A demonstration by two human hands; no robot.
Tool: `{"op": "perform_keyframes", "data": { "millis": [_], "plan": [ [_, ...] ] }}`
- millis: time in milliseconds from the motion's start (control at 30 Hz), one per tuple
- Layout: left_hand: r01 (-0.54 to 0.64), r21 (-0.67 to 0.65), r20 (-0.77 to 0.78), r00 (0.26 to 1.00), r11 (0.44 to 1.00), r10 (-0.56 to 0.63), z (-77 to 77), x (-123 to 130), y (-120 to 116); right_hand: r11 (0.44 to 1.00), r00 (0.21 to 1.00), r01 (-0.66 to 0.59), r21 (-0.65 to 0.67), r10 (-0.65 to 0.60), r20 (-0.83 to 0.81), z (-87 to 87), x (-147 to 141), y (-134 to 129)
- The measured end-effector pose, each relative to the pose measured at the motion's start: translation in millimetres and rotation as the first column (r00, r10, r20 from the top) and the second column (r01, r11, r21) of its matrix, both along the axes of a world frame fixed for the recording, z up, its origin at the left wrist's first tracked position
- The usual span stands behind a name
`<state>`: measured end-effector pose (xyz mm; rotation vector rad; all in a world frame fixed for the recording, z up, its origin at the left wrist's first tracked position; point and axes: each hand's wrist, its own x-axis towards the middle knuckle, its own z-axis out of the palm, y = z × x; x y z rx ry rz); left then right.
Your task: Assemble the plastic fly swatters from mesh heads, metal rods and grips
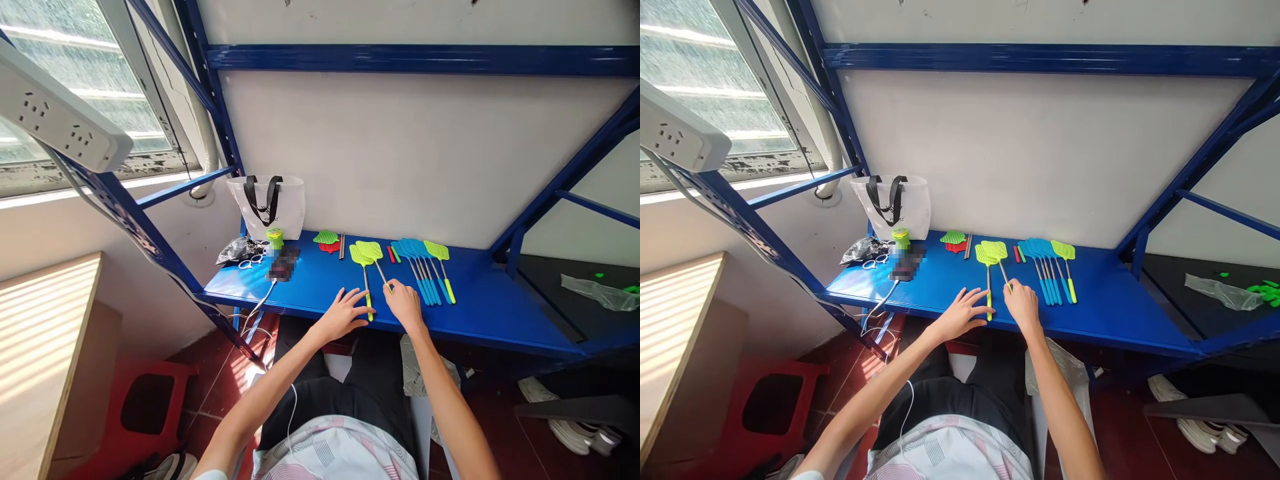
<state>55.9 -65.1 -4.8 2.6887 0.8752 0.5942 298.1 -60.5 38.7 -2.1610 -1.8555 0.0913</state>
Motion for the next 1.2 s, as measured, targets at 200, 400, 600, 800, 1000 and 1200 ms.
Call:
{"op": "perform_keyframes", "data": {
  "millis": [200, 400, 600, 800, 1000, 1200],
  "plan": [
    [-0.025, -0.012, 0.032, 0.999, 1.000, 0.025, 6.5, -12, 11, 0.999, 0.999, -0.039, -0.015, 0.039, 0.022, -11.2, -14, -1],
    [-0.034, -0.052, 0.068, 0.997, 0.998, 0.038, 8.7, -16, 12, 0.994, 0.993, -0.100, -0.041, 0.097, -0.072, -13.7, -27, -2],
    [-0.048, -0.100, 0.096, 0.994, 0.994, 0.058, 8.2, -19, 17, 0.985, 0.979, -0.170, -0.001, 0.168, -0.115, -16.1, -37, -6],
    [-0.071, -0.132, 0.073, 0.994, 0.989, 0.081, 12.5, -19, 15, 0.989, 0.983, -0.149, -0.014, 0.146, -0.112, -14.4, -41, -10],
    [-0.087, -0.148, 0.062, 0.993, 0.985, 0.097, 13.6, -22, 14, 0.976, 0.972, -0.212, -0.037, 0.207, -0.113, -16.1, -33, -6],
    [-0.067, -0.196, 0.141, 0.985, 0.978, 0.096, 16.2, -33, 22, 0.986, 0.979, -0.166, 0.011, 0.166, -0.115, -16.1, -2, 4]
  ]
}}
